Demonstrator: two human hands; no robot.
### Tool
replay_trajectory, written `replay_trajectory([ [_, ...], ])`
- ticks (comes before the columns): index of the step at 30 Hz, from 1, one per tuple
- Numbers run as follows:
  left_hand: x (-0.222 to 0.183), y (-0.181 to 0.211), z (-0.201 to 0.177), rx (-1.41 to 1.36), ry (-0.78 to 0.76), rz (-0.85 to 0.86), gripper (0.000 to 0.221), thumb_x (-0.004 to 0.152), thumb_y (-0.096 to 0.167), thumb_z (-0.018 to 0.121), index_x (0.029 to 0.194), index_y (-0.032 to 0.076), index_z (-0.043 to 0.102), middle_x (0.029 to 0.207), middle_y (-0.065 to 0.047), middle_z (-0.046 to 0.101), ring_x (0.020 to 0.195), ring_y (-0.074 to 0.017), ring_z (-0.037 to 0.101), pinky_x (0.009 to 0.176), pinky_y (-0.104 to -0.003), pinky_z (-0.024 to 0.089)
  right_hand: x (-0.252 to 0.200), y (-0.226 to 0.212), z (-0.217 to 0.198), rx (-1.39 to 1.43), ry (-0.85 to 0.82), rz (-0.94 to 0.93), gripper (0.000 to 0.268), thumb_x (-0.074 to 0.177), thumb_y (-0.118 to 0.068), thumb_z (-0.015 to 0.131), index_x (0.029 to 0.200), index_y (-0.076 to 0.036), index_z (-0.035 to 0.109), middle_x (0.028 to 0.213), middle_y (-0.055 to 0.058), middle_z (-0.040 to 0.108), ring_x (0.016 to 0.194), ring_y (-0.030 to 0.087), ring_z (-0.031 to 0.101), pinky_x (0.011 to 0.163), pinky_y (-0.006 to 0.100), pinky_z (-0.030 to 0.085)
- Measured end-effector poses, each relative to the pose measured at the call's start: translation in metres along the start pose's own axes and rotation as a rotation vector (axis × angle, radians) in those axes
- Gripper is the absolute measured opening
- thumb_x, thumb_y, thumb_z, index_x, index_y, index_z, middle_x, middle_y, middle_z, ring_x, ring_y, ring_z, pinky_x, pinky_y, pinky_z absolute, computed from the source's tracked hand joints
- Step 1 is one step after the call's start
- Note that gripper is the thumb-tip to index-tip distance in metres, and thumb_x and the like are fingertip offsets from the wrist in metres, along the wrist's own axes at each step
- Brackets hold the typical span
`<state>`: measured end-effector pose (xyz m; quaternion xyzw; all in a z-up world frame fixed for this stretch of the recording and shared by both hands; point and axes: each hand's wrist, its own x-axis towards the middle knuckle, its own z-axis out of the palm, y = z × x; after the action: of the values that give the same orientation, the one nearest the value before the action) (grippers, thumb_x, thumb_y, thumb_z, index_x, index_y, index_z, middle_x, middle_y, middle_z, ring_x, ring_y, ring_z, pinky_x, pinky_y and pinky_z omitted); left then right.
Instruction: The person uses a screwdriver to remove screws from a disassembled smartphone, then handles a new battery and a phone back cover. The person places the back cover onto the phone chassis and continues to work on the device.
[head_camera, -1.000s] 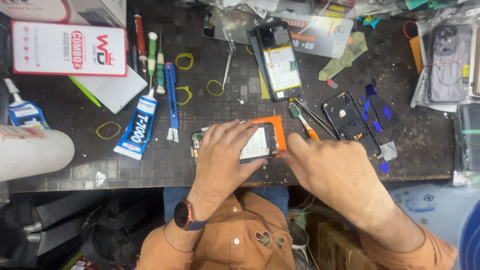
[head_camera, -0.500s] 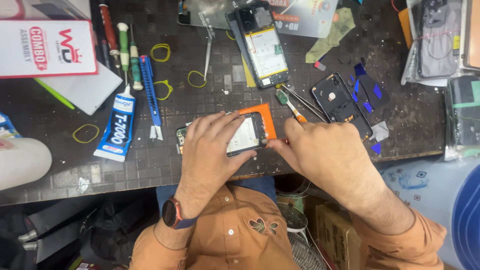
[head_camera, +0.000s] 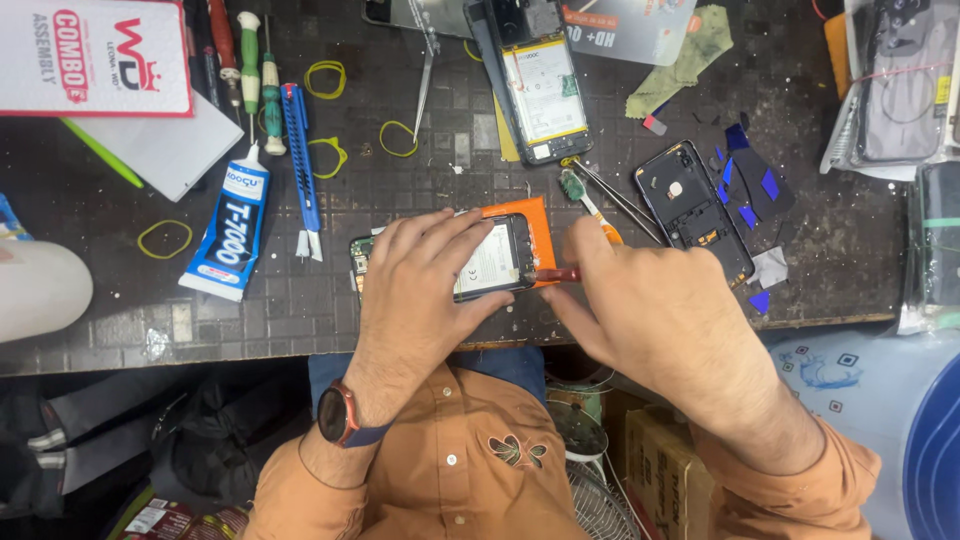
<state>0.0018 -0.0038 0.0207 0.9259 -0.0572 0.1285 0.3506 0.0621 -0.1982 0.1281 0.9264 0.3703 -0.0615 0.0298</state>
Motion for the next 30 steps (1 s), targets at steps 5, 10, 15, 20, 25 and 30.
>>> replay_trajectory([
  [5,0.0,0.002,0.001,0.01,-0.011,-0.01,0.069,0.067,0.035,0.09,0.125,0.005,0.069,0.132,-0.009,0.067,0.125,-0.0312,0.056,0.109,-0.048,0.041,-0.002,0.0,0.003,0.0,-0.002,-0.037,0.031,0.097,-0.039,0.065,0.087,-0.01,0.058,0.053,0.005,0.063,0.047,0.026,0.066,0.039,0.04,0.048],
  [10,-0.002,0.001,0.002,0.008,-0.003,-0.002,0.069,0.068,0.036,0.09,0.126,0.005,0.069,0.132,-0.009,0.067,0.126,-0.0312,0.056,0.109,-0.048,0.041,-0.001,-0.001,0.009,-0.17,-0.022,0.047,0.046,0.101,-0.055,0.063,0.084,-0.013,0.054,0.06,0.003,0.064,0.053,0.025,0.067,0.044,0.04,0.049],
  [15,-0.002,0.002,0.001,0.011,-0.004,-0.005,0.068,0.068,0.035,0.09,0.125,0.005,0.069,0.132,-0.009,0.067,0.126,-0.0316,0.056,0.109,-0.048,0.041,0.0,0.002,0.001,-0.009,-0.014,0.011,0.029,0.096,-0.035,0.064,0.093,-0.007,0.056,0.052,0.006,0.063,0.046,0.029,0.065,0.039,0.041,0.048],
  [20,-0.003,0.002,0.0,0.003,-0.006,-0.009,0.068,0.068,0.034,0.09,0.126,0.005,0.069,0.133,-0.009,0.067,0.126,-0.0322,0.056,0.109,-0.047,0.041,0.001,-0.004,0.001,-0.09,-0.01,0.004,0.036,0.098,-0.043,0.063,0.084,-0.011,0.055,0.052,0.006,0.063,0.045,0.029,0.065,0.038,0.042,0.048],
  [25,-0.001,0.002,0.0,0.0,0.011,0.005,0.069,0.068,0.034,0.09,0.127,0.004,0.069,0.133,-0.01,0.067,0.125,-0.0323,0.056,0.109,-0.048,0.041,0.0,-0.005,0.003,-0.089,-0.001,0.064,0.044,0.096,-0.051,0.064,0.081,-0.011,0.054,0.058,0.006,0.064,0.05,0.029,0.066,0.042,0.042,0.049],
  [30,-0.001,0.001,0.002,-0.002,0.01,-0.002,0.069,0.067,0.034,0.09,0.126,0.005,0.069,0.132,-0.01,0.067,0.125,-0.0317,0.056,0.108,-0.047,0.041,-0.009,-0.002,0.014,0.294,0.112,-0.02,0.029,0.09,-0.019,0.067,0.109,-0.002,0.053,0.088,0.018,0.066,0.071,0.034,0.069,0.053,0.043,0.053],
])
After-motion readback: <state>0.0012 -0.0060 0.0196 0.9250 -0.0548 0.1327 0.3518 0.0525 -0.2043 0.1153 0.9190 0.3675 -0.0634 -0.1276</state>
